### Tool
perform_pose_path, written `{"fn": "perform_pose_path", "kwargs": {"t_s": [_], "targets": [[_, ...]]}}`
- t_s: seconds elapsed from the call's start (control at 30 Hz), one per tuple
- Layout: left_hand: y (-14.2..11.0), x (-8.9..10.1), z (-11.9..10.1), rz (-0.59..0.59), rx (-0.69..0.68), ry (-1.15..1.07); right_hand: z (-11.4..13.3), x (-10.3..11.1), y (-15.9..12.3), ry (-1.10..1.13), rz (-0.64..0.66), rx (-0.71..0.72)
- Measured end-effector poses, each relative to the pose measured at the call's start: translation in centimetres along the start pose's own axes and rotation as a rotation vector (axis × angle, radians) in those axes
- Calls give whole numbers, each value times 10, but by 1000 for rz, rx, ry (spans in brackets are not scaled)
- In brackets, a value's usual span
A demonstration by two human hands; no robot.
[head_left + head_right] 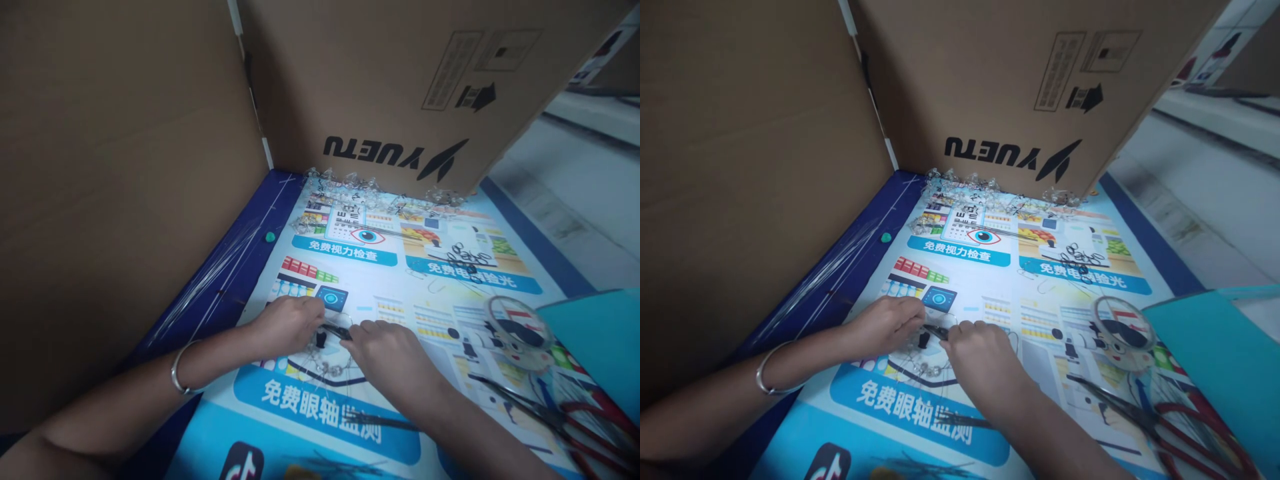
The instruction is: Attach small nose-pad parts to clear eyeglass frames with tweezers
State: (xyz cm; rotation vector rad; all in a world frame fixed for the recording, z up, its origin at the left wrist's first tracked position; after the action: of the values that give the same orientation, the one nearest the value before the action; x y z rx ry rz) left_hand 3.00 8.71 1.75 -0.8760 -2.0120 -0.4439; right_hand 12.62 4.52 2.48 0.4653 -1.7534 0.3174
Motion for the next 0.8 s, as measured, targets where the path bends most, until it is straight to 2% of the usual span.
{"fn": "perform_pose_path", "kwargs": {"t_s": [0.13,0.47,0.8], "targets": [[0,-1,-2,19,-23,20,0,-1,-1,11,25,-2],[3,3,6,-34,34,2,2,5,-4,-93,-167,-20],[2,2,6,-53,30,-4,3,6,-6,-109,-209,-28]]}}
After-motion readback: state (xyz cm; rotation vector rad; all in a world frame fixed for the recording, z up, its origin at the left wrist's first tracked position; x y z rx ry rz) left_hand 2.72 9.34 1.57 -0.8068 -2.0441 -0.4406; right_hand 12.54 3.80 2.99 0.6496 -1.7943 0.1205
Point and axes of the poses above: each hand's wrist, its own y-axis towards the middle knuckle, its own x-axis out of the back of the hand, z = x × y, the point moved 8 cm from there along y, towards the middle knuckle, and after that the axes turned 11 degrees about -y, right-handed, at the moved point
